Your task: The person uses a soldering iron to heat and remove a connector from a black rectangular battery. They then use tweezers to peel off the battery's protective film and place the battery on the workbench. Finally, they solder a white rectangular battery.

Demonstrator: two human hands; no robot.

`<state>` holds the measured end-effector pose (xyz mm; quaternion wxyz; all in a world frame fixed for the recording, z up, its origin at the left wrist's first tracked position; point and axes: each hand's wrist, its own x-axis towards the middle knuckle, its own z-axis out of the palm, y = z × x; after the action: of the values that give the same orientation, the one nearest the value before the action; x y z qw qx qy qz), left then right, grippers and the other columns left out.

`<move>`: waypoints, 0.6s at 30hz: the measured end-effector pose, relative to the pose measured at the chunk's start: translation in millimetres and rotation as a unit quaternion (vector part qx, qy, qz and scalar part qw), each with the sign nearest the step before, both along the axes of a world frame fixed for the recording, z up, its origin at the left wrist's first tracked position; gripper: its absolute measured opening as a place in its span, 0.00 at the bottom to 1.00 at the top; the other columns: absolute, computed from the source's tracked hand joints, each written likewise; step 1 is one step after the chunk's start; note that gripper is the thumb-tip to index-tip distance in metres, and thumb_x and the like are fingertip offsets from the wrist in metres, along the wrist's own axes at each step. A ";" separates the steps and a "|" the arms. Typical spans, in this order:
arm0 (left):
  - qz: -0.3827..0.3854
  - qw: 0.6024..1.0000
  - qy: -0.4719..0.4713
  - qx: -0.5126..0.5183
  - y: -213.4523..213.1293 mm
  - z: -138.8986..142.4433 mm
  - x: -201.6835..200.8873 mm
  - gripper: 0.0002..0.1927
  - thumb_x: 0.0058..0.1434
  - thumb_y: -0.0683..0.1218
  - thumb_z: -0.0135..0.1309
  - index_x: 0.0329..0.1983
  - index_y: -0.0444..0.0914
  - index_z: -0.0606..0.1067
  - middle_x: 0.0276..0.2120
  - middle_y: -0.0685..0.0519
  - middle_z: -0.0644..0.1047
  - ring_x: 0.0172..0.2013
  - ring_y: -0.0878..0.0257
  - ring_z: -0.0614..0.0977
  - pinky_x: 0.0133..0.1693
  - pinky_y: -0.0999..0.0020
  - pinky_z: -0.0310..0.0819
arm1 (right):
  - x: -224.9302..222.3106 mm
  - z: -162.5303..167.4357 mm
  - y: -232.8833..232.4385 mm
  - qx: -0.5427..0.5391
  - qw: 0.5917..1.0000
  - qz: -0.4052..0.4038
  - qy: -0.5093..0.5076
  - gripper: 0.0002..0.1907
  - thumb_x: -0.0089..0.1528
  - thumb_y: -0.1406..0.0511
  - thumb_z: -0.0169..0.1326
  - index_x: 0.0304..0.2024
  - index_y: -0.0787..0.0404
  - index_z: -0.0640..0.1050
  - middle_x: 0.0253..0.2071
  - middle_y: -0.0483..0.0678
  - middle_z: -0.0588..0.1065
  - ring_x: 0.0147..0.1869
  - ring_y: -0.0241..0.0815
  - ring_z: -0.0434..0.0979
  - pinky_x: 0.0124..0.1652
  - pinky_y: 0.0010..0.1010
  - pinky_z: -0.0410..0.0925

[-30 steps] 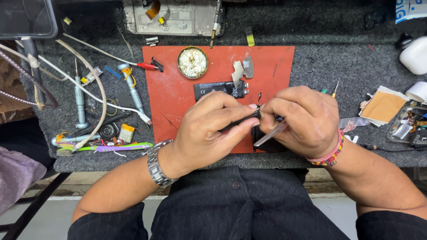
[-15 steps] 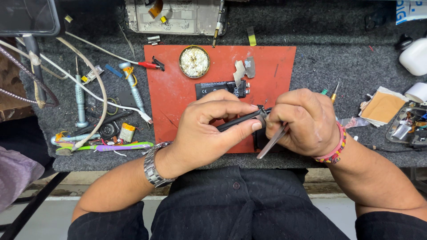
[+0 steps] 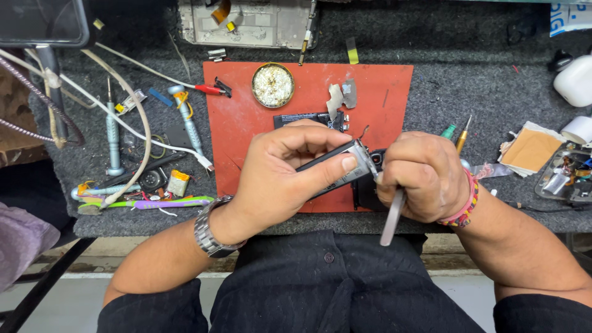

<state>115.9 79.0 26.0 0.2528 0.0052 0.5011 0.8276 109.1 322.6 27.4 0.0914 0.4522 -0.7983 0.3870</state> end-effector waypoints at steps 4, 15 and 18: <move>-0.015 1.000 -0.003 -0.014 0.4 -0.4 -1.1 0.11 0.65 0.39 0.62 0.49 0.29 0.80 0.44 0.53 0.81 0.45 0.69 0.82 0.50 0.73 0.80 | 0.6 -2.4 4.1 -0.015 1.000 0.013 -0.008 0.21 0.56 0.77 0.60 0.45 0.64 0.65 0.41 0.53 0.66 0.28 0.44 0.72 0.26 0.35 0.67; 0.065 0.998 -0.014 0.012 -0.6 -8.2 -6.4 0.11 0.67 0.37 0.59 0.51 0.30 0.78 0.43 0.51 0.82 0.43 0.68 0.83 0.48 0.72 0.80 | 3.6 5.9 6.9 -0.064 0.988 0.139 -0.035 0.20 0.52 0.76 0.61 0.38 0.59 0.64 0.28 0.45 0.67 0.24 0.45 0.70 0.22 0.36 0.64; 0.065 0.998 0.006 -0.003 -5.9 -15.1 -11.6 0.09 0.71 0.35 0.58 0.53 0.29 0.78 0.44 0.49 0.83 0.43 0.67 0.82 0.48 0.73 0.78 | 8.9 12.4 9.4 -0.100 0.982 0.145 -0.062 0.17 0.54 0.73 0.62 0.34 0.58 0.65 0.28 0.48 0.70 0.24 0.43 0.70 0.22 0.34 0.65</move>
<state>104.3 73.1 10.9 0.1958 -0.0230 0.5044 0.8406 118.0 332.0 39.8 0.0294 0.5269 -0.6858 0.5012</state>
